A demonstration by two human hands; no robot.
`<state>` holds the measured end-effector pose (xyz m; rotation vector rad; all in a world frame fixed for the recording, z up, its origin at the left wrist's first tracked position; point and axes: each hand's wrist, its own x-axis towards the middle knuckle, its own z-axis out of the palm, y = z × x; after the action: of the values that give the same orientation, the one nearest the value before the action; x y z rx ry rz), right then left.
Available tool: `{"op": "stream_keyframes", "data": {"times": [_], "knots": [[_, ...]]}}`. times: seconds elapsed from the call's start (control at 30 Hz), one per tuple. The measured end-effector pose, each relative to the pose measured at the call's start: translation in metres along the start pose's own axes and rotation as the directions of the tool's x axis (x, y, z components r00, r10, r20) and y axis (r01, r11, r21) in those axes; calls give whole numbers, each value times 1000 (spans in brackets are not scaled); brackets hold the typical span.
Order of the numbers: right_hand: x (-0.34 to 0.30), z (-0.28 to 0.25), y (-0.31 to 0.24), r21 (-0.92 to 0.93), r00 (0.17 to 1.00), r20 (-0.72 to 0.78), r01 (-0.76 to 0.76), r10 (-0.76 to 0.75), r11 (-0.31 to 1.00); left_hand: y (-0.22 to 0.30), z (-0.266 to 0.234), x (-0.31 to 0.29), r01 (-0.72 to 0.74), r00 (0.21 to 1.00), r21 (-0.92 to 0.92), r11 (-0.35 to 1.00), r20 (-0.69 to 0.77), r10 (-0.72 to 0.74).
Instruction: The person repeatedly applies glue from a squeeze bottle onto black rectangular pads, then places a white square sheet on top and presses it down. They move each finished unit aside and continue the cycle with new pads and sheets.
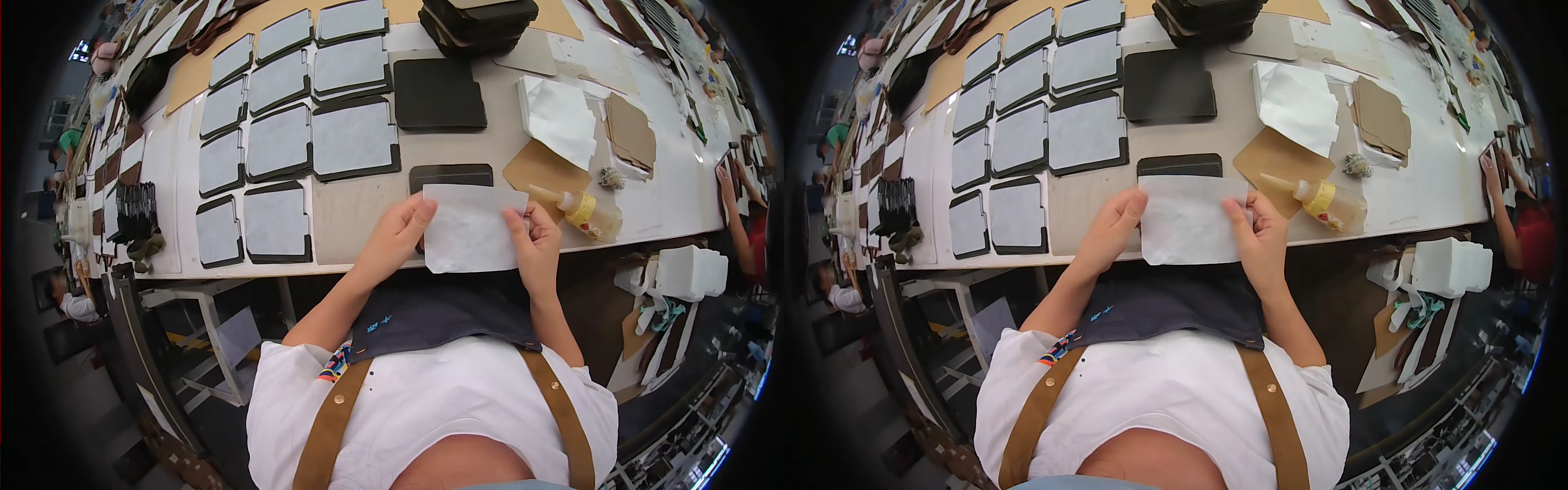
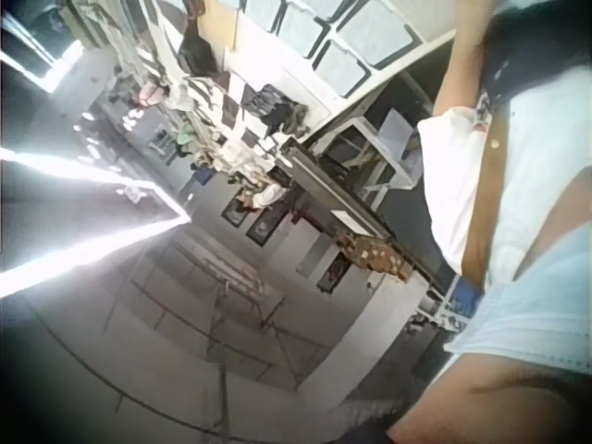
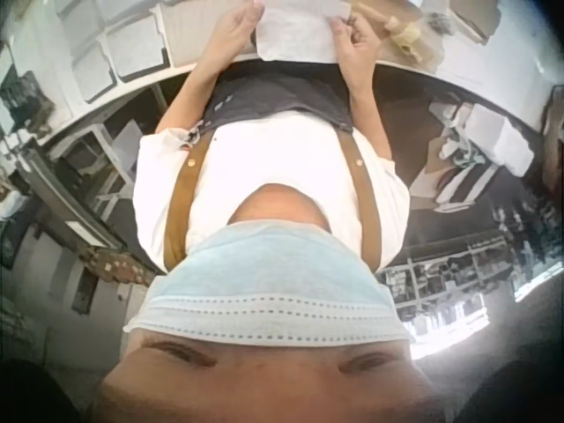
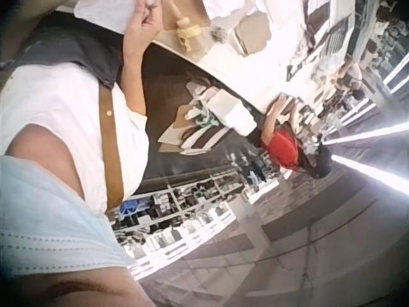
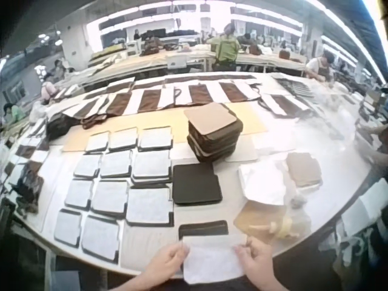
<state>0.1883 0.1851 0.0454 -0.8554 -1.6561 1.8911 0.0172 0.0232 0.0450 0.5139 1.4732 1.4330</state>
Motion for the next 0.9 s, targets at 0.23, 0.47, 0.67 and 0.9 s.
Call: {"op": "stream_keyframes", "data": {"times": [0.23, 0.47, 0.67, 0.9], "knots": [[-5, 1, 16, -180, 1000, -1, 8, -8, 984, -28, 12, -26, -150, 955, 357, 922, -190, 229], [22, 18, 25, -512, 981, -5, 165, -195, 843, -33, -1, -11, -182, 873, 695, 695, -211, 439], [29, 23, 22, -643, 970, 16, 197, -244, 740, -37, -3, -8, -155, 856, 726, 671, -240, 458], [31, 22, 23, -697, 960, 32, 221, -279, 682, -43, -3, -5, -183, 831, 724, 665, -247, 499]]}}
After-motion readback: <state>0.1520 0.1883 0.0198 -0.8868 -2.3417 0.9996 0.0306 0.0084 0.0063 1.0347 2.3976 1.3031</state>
